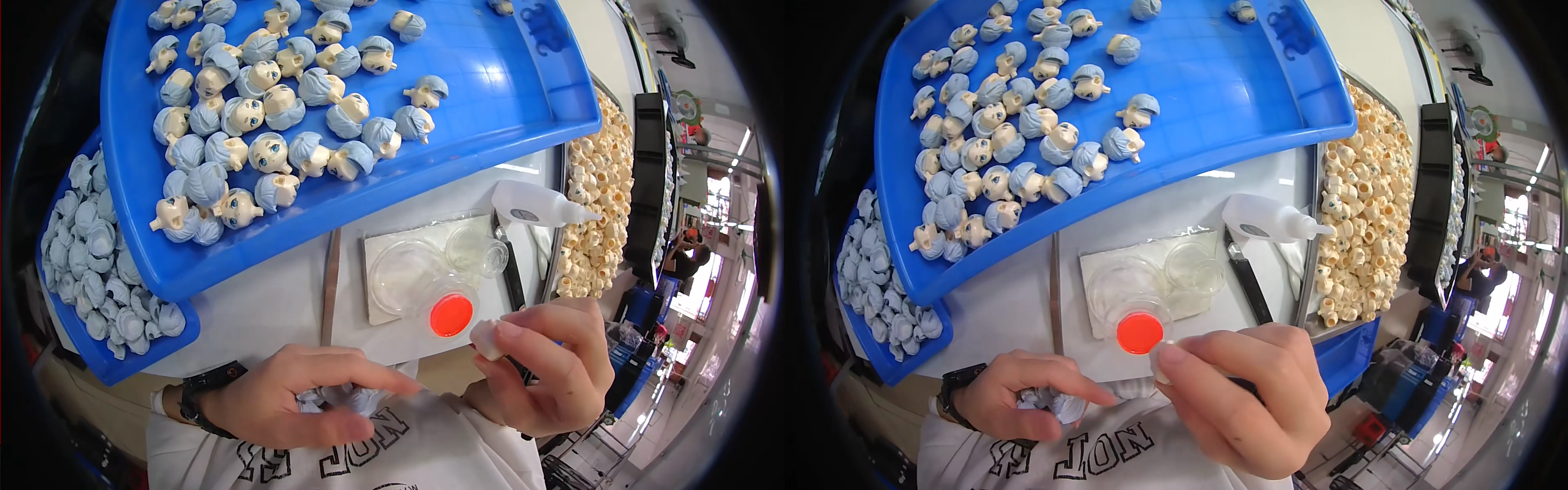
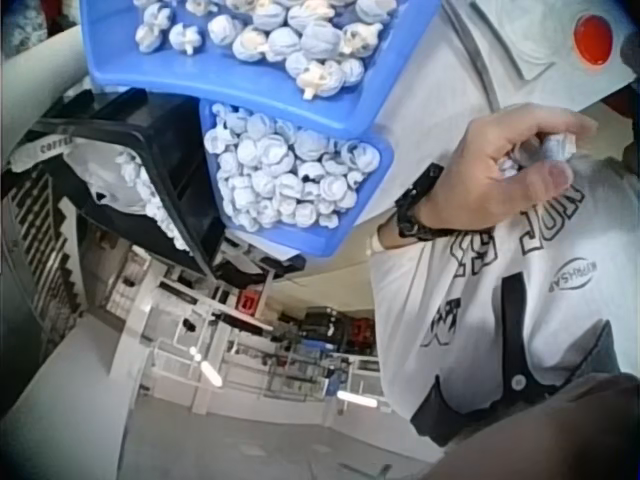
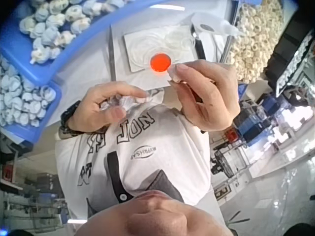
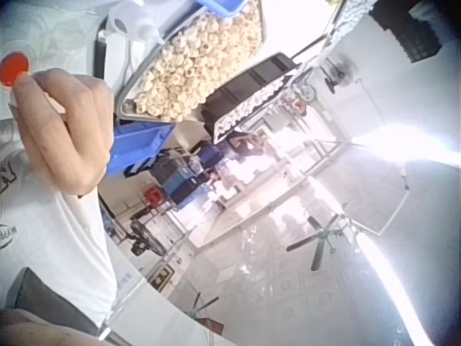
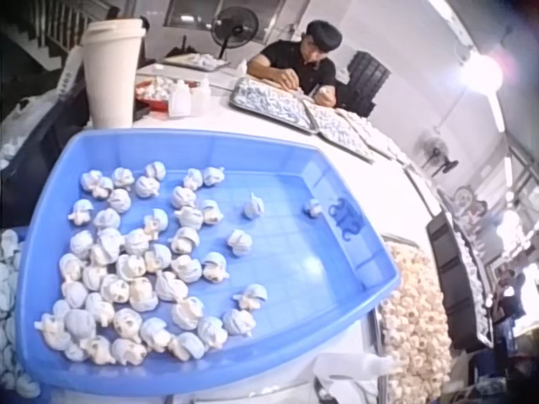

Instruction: The person repeatedly picks up small doll head parts from a blue tray, applies a red substance from a small container to the interior of the parts, and places them into a separate tray. The process is repeated for multiple units throughout the clip.

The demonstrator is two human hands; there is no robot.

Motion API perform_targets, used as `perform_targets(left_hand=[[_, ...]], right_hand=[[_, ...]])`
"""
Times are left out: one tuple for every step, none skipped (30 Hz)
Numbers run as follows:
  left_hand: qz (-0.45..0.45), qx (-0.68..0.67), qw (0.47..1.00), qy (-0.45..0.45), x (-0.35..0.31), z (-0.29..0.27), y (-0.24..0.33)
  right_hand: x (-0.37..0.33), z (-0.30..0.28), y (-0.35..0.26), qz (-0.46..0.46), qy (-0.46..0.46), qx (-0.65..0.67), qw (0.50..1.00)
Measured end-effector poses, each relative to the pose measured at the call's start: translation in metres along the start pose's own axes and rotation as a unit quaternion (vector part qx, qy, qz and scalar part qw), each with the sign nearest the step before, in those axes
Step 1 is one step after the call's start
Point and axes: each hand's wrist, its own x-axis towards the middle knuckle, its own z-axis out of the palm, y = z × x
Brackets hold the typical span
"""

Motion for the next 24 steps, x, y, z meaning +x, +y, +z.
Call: perform_targets(left_hand=[[0.005, 0.007, 1.0, 0.003, 0.0, 0.0, 0.0], [0.01, 0.014, 1.0, 0.004, 0.0, 0.0, -0.001], [0.015, 0.021, 1.0, 0.005, 0.0, -0.001, -0.002], [0.01, 0.012, 1.0, 0.007, 0.0, -0.001, -0.002], [0.004, 0.004, 1.0, 0.009, -0.001, 0.0, -0.002], [-0.002, -0.004, 1.0, 0.012, -0.001, 0.001, -0.001], [-0.035, -0.028, 0.999, 0.022, -0.002, 0.002, 0.001], [-0.067, -0.053, 0.996, 0.03, -0.003, 0.003, 0.004], [-0.099, -0.077, 0.991, 0.039, -0.004, 0.004, 0.006], [-0.098, -0.068, 0.992, 0.029, -0.004, 0.003, 0.007], [-0.096, -0.06, 0.993, 0.02, -0.004, 0.001, 0.007], [-0.094, -0.051, 0.994, 0.011, -0.004, 0.0, 0.007], [-0.086, -0.047, 0.995, 0.011, -0.004, 0.0, 0.007], [-0.078, -0.043, 0.996, 0.009, -0.004, -0.001, 0.006], [-0.071, -0.039, 0.997, 0.007, -0.004, -0.001, 0.006], [-0.065, -0.036, 0.997, 0.009, -0.004, -0.001, 0.006], [-0.059, -0.032, 0.998, 0.01, -0.003, -0.001, 0.005], [-0.053, -0.028, 0.998, 0.011, -0.003, -0.002, 0.005], [-0.045, -0.022, 0.998, 0.022, -0.002, -0.002, 0.004], [-0.037, -0.015, 0.999, 0.033, -0.002, -0.001, 0.004], [-0.029, -0.009, 0.999, 0.045, -0.003, -0.001, 0.004], [-0.029, -0.014, 0.998, 0.049, -0.003, -0.001, 0.005], [-0.03, -0.02, 0.998, 0.053, -0.003, -0.001, 0.005], [-0.03, -0.025, 0.998, 0.057, -0.003, -0.001, 0.005]], right_hand=[[0.002, 0.002, 0.0, -0.004, 0.008, -0.007, 1.0], [0.004, 0.006, -0.001, -0.007, 0.016, -0.016, 1.0], [0.006, 0.008, -0.001, -0.011, 0.025, -0.024, 0.999], [0.007, 0.01, -0.002, -0.007, 0.025, -0.031, 0.999], [0.008, 0.012, -0.003, -0.004, 0.025, -0.035, 0.999], [0.009, 0.013, -0.003, -0.001, 0.025, -0.04, 0.999], [0.01, 0.014, -0.003, 0.003, 0.024, -0.043, 0.999], [0.01, 0.015, -0.004, 0.007, 0.022, -0.048, 0.999], [0.011, 0.015, -0.004, 0.01, 0.02, -0.052, 0.998], [0.011, 0.015, -0.005, 0.014, 0.018, -0.055, 0.998], [0.011, 0.015, -0.005, 0.017, 0.015, -0.057, 0.998], [0.011, 0.015, -0.005, 0.019, 0.012, -0.059, 0.998], [0.011, 0.015, -0.005, 0.019, 0.008, -0.057, 0.998], [0.01, 0.014, -0.004, 0.02, 0.005, -0.057, 0.998], [0.01, 0.014, -0.004, 0.02, 0.002, -0.056, 0.998], [0.01, 0.013, -0.005, 0.027, -0.004, -0.053, 0.998], [0.01, 0.012, -0.006, 0.034, -0.01, -0.05, 0.998], [0.01, 0.011, -0.006, 0.042, -0.015, -0.048, 0.998], [0.009, 0.01, -0.006, 0.045, -0.019, -0.043, 0.998], [0.009, 0.008, -0.005, 0.047, -0.024, -0.038, 0.998], [0.009, 0.008, -0.005, 0.05, -0.029, -0.032, 0.998], [0.008, 0.007, -0.005, 0.053, -0.029, -0.028, 0.998], [0.008, 0.007, -0.004, 0.056, -0.029, -0.024, 0.998], [0.008, 0.006, -0.004, 0.059, -0.029, -0.02, 0.998]])
